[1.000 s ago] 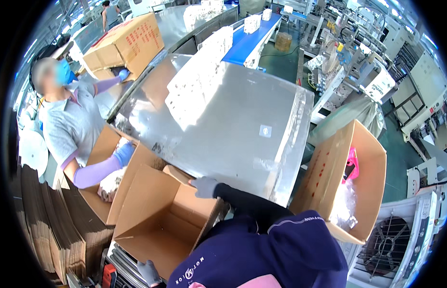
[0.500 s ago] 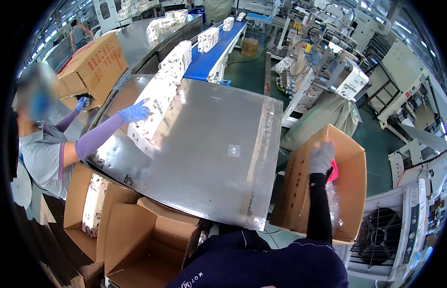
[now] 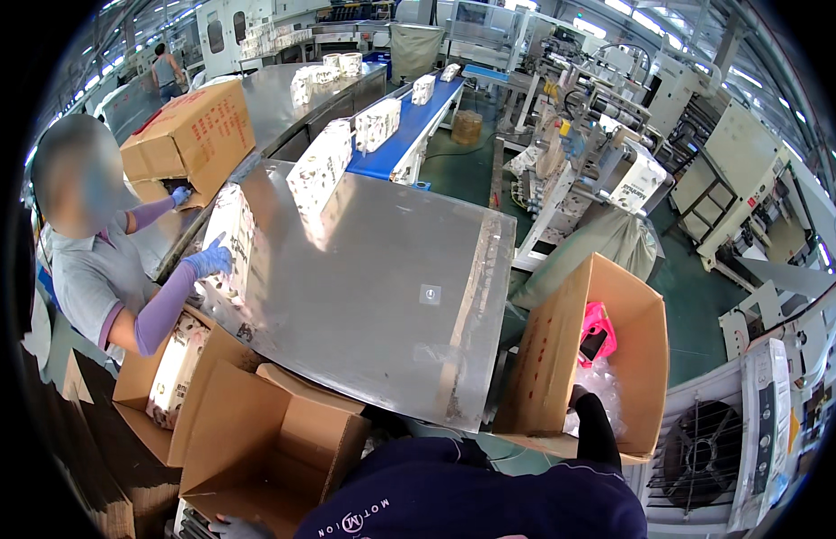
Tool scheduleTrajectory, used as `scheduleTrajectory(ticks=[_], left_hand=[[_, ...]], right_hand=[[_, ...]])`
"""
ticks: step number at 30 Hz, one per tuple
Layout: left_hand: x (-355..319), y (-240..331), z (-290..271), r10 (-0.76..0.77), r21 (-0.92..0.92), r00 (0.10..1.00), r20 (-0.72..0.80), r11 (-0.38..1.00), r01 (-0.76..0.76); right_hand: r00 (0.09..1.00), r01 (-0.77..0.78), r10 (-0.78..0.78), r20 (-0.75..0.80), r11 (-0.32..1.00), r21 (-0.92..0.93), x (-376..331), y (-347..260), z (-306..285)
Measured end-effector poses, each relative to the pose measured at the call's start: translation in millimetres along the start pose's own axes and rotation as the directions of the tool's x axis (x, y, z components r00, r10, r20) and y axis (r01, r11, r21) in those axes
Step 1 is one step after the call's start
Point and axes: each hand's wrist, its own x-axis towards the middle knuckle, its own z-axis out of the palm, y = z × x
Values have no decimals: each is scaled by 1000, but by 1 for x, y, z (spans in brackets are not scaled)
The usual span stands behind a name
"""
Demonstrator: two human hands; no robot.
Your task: The person picks up packaged items from a metal table and places them into a cardboard box, then moves the filled boxes along a conveyor belt.
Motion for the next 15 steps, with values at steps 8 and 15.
scheduleTrajectory(ticks=[8,15], left_hand=[[-1,-10,37,129,383,981,-141,921,-66],[0,-3,-5,121,226,992,-18,967,-114]], right_hand=[[1000,-3,2,21,1000,13,-16,-4,2],[1000,12,-12,28,1000,7,-19,-10,8]])
